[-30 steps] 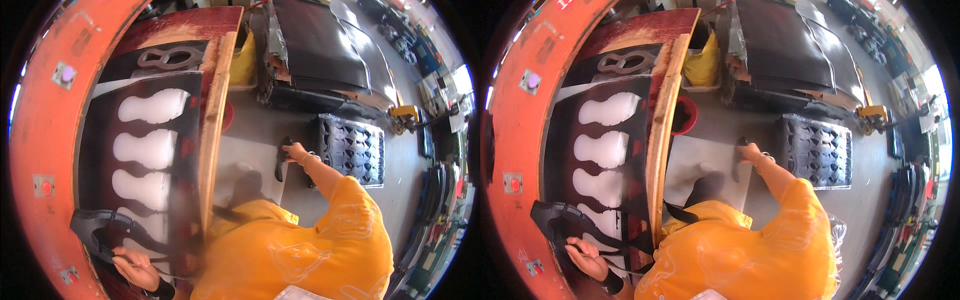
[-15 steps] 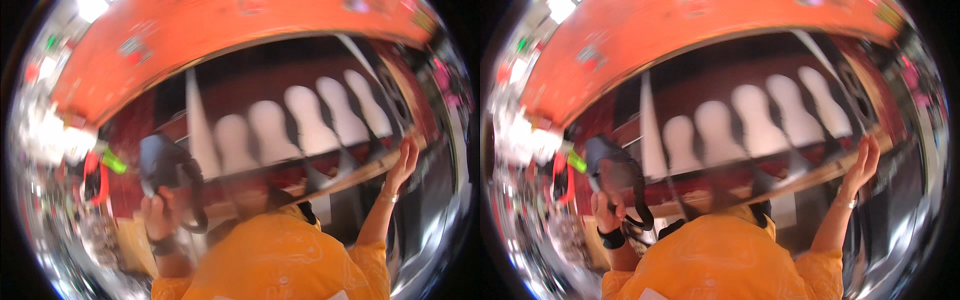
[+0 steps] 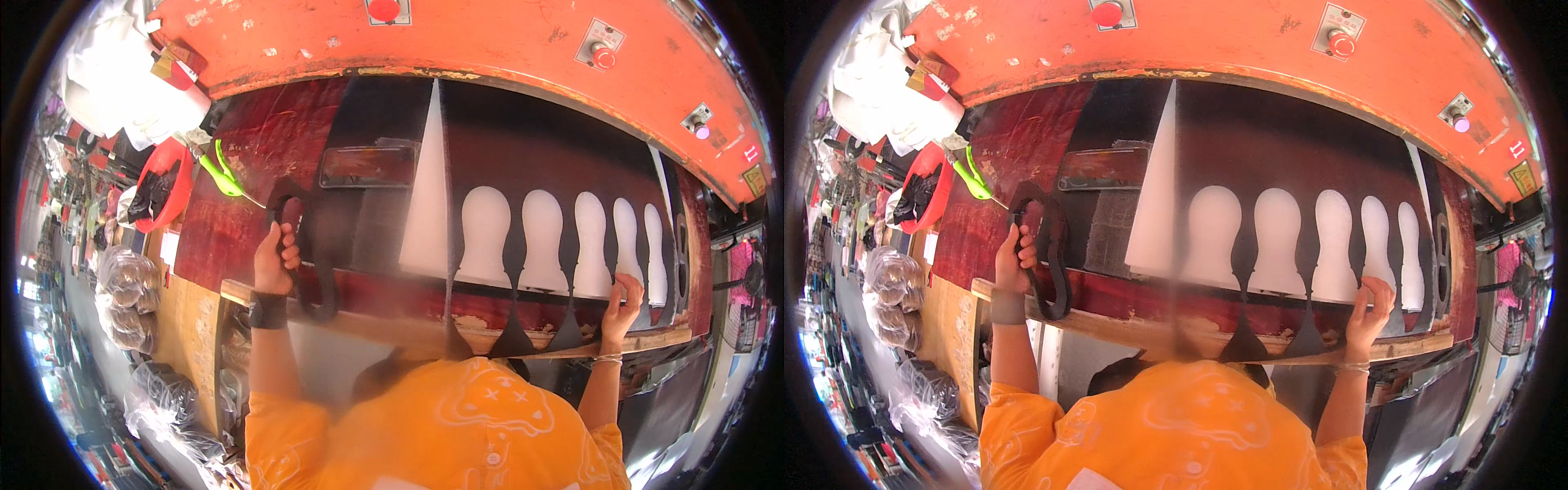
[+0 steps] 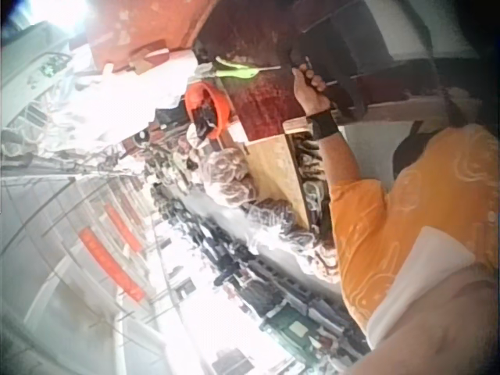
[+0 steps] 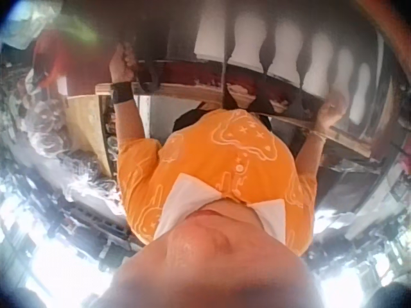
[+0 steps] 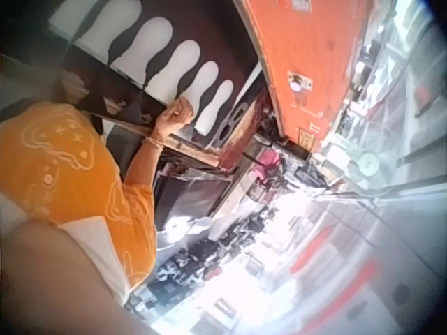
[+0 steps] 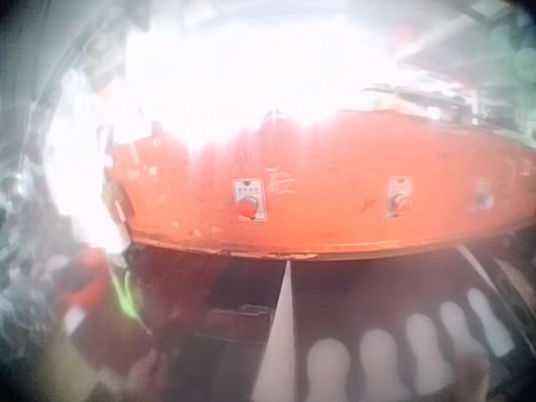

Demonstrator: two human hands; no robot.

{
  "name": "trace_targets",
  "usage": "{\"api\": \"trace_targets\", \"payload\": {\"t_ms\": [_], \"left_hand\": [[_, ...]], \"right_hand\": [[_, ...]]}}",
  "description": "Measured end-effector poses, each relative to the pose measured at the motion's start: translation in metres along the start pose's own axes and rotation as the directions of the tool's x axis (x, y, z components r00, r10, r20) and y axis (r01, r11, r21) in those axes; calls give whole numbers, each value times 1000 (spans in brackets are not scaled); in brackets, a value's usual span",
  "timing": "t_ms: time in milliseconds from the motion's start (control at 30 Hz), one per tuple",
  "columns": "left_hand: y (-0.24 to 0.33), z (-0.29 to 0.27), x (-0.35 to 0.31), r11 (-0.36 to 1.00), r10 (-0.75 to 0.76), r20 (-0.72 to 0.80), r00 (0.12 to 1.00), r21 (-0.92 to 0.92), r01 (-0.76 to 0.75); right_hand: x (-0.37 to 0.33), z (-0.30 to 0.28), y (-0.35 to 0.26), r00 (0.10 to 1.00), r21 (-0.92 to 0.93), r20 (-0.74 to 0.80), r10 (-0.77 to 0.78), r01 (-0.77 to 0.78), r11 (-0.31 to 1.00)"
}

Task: The person uses a green handheld tool to treat a black shoe insole, then places it in a plastic bag. They then repeatedly place black insoles and white shoe lasts into a red-orange machine, pressing a button after each placement.

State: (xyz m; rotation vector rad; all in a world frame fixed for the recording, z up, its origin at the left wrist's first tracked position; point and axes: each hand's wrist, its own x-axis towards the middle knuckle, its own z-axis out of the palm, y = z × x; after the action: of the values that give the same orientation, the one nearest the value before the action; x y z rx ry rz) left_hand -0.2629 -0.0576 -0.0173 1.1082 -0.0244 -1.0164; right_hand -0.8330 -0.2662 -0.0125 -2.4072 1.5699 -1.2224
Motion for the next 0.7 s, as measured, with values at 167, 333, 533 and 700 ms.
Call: {"api": "trace_targets", "payload": {"t_ms": [167, 333, 533, 700], "left_hand": [[13, -5, 34, 972, 89, -96, 991, 225, -65], [51, -24, 39, -36, 580, 19, 814, 999, 3], [101, -90, 133, 26, 880, 31, 474, 993, -112], [130, -148, 218, 304, 747, -128, 652, 938, -165]], "right_hand": [[-2, 2, 0, 1000, 0, -11, 12, -12, 1000], [-1, 3, -2, 999, -18, -7, 33, -33, 999], [0, 6, -3, 998, -9, -15, 59, -59, 998], [0, 4, -3, 998, -27, -11, 67, -67, 997]]}}
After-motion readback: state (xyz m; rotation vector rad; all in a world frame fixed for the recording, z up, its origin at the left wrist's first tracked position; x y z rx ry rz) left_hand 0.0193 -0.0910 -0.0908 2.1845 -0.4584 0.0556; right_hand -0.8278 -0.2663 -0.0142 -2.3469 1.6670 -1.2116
